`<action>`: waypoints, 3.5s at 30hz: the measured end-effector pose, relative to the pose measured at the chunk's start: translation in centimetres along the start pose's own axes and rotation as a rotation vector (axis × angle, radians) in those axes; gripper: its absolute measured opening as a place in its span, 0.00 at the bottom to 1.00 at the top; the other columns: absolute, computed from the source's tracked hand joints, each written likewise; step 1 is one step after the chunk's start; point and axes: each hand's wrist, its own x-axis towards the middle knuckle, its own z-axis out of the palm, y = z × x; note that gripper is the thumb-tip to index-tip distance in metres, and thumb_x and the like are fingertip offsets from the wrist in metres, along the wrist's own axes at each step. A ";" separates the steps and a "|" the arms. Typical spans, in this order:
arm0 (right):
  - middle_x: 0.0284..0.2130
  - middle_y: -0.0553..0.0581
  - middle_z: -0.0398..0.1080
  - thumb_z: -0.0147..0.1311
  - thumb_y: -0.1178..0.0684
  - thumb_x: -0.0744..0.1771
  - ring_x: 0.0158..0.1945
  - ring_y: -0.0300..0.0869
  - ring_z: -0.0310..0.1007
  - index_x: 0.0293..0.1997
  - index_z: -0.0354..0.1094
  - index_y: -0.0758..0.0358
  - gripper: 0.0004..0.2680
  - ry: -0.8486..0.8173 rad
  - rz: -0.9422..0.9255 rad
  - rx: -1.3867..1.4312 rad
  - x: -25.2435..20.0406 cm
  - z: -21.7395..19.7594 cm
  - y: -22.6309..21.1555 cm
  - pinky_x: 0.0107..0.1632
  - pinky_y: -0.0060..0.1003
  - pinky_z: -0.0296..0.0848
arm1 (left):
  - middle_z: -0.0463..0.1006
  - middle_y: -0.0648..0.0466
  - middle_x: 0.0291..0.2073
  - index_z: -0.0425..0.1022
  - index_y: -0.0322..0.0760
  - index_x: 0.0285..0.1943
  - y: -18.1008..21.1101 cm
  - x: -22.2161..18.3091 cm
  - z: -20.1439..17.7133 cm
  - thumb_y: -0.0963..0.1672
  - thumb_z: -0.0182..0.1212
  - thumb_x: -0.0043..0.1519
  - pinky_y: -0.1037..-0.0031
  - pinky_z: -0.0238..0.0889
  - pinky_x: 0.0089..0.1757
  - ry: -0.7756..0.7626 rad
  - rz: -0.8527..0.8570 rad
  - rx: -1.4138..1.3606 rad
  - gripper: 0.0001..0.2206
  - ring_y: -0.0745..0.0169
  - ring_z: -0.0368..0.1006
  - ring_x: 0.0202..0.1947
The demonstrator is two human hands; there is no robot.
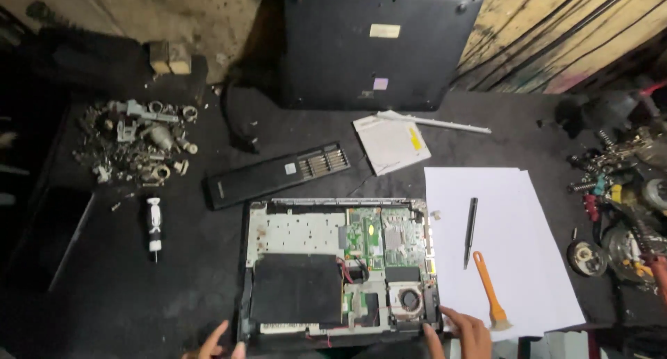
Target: Disassembling a laptop to access and remove internal components like the battery and ribbon cables.
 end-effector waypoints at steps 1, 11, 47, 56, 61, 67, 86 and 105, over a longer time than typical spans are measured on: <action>0.40 0.52 0.74 0.67 0.41 0.60 0.45 0.43 0.72 0.53 0.79 0.48 0.17 0.074 -0.059 -0.003 -1.1 0.3 -0.6 0.50 0.37 0.72 | 0.85 0.61 0.30 0.81 0.73 0.59 -0.5 -1.0 1.4 0.55 0.67 0.47 0.74 0.63 0.58 0.121 0.114 0.030 0.26 0.66 0.77 0.38; 0.34 0.50 0.73 0.61 0.47 0.64 0.38 0.41 0.70 0.55 0.76 0.52 0.14 0.055 -0.179 0.156 -2.6 -4.3 -5.2 0.46 0.34 0.68 | 0.86 0.34 0.37 0.64 0.45 0.79 1.4 -3.0 1.0 0.43 0.64 0.59 0.67 0.70 0.53 -0.178 -0.194 -0.584 0.34 0.43 0.83 0.38; 0.43 0.53 0.65 0.55 0.55 0.70 0.42 0.48 0.61 0.45 0.67 0.56 0.03 0.089 -0.825 0.137 1.2 0.4 -16.6 0.43 0.41 0.56 | 0.62 0.53 0.74 0.68 0.46 0.72 30.4 -4.4 -7.1 0.49 0.48 0.71 0.50 0.43 0.69 -0.066 1.203 0.117 0.20 0.47 0.51 0.76; 0.43 0.52 0.66 0.54 0.55 0.70 0.42 0.46 0.59 0.45 0.66 0.56 0.03 0.042 -0.824 0.160 1.5 0.6 -16.3 0.44 0.40 0.54 | 0.63 0.53 0.73 0.70 0.46 0.71 30.6 -4.3 -7.2 0.49 0.49 0.71 0.50 0.44 0.68 -0.049 1.214 0.116 0.20 0.47 0.52 0.75; 0.40 0.52 0.65 0.54 0.55 0.70 0.43 0.45 0.62 0.44 0.66 0.57 0.02 0.003 -0.808 0.253 1.3 0.6 -15.6 0.47 0.39 0.56 | 0.62 0.53 0.74 0.69 0.46 0.71 30.6 -4.2 -7.2 0.49 0.49 0.71 0.51 0.44 0.69 -0.058 1.206 0.114 0.20 0.47 0.51 0.76; 0.37 0.54 0.67 0.56 0.53 0.69 0.43 0.46 0.63 0.40 0.70 0.59 0.04 0.059 -0.826 0.334 1.3 0.0 -16.3 0.47 0.38 0.59 | 0.60 0.49 0.75 0.67 0.44 0.72 30.2 -4.1 -7.5 0.48 0.50 0.71 0.51 0.39 0.71 -0.196 1.142 -0.101 0.20 0.48 0.51 0.76; 0.28 0.49 0.70 0.47 0.50 0.70 0.33 0.41 0.66 0.32 0.67 0.57 0.09 0.348 -0.946 0.616 -0.9 -4.5 -16.4 0.56 0.44 0.61 | 0.89 0.65 0.39 0.84 0.44 0.38 29.4 -2.7 -16.4 0.44 0.65 0.60 0.76 0.66 0.46 -0.353 0.740 -0.065 0.04 0.73 0.84 0.42; 0.45 0.51 0.73 0.58 0.54 0.68 0.46 0.32 0.72 0.52 0.68 0.62 0.09 0.119 0.111 1.277 9.5 -12.4 -3.5 0.52 0.27 0.72 | 0.80 0.61 0.36 0.84 0.53 0.59 16.4 -3.5 -12.1 0.49 0.59 0.60 0.74 0.65 0.40 -0.076 0.332 0.040 0.18 0.65 0.73 0.31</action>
